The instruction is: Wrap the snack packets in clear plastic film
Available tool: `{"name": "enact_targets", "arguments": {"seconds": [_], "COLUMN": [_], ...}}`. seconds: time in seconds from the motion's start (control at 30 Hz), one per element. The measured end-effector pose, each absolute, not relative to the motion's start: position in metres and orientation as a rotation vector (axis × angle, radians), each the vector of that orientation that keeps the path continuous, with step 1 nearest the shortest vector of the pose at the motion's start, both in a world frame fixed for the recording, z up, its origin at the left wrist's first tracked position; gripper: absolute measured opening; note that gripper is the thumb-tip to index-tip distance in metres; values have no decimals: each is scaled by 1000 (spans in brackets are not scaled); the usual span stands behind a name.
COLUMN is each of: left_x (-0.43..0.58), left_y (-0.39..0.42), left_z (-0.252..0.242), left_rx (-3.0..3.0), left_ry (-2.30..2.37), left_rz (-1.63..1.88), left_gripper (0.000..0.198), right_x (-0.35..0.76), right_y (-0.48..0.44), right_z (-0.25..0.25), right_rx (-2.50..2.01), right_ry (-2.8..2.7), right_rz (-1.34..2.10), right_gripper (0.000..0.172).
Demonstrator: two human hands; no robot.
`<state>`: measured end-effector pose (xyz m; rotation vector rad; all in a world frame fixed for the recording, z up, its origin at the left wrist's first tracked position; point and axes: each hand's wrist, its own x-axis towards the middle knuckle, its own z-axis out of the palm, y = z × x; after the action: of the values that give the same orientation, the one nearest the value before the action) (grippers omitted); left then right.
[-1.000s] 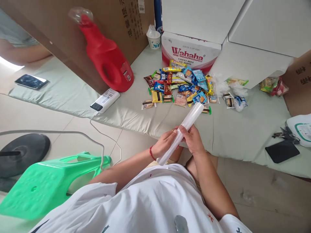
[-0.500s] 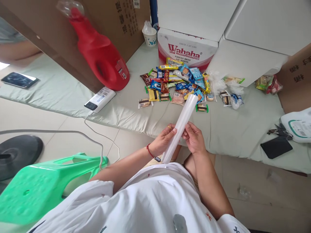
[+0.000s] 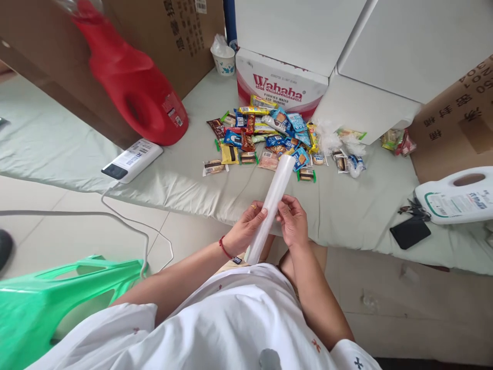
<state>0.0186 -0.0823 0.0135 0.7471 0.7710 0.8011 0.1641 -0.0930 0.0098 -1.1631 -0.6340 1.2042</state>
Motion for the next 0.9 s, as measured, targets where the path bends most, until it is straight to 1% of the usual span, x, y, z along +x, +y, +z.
{"name": "enact_targets", "arguments": {"seconds": [0.1, 0.2, 0.4, 0.5, 0.6, 0.77, 0.9], "left_x": [25, 31, 36, 37, 36, 38, 39], "left_y": [-82, -83, -87, -88, -88, -86, -86], "left_z": [8, 3, 1, 3, 4, 2, 1], "left_rx": [821, 887, 891, 825, 778, 808, 871], "left_ry": [818, 859, 900, 860, 838, 831, 865], "left_rz": [895, 945, 946, 909, 899, 968, 973], "left_gripper": [49, 52, 59, 57, 55, 54, 55], "right_x": [159, 156, 162, 166, 168, 164, 165], "right_y": [-93, -96, -97, -94, -93, -98, -102], "right_z": [2, -2, -2, -5, -10, -8, -3], "right_rx": [-1271, -1408, -1651, -1691, -1697, -1532, -1544], "right_ry": [-610, -667, -981, -1049, -963, -788, -849], "right_rz": [1018, 897, 688, 680, 752, 887, 831], "right_gripper": [39, 39, 39, 37, 36, 40, 40]}}
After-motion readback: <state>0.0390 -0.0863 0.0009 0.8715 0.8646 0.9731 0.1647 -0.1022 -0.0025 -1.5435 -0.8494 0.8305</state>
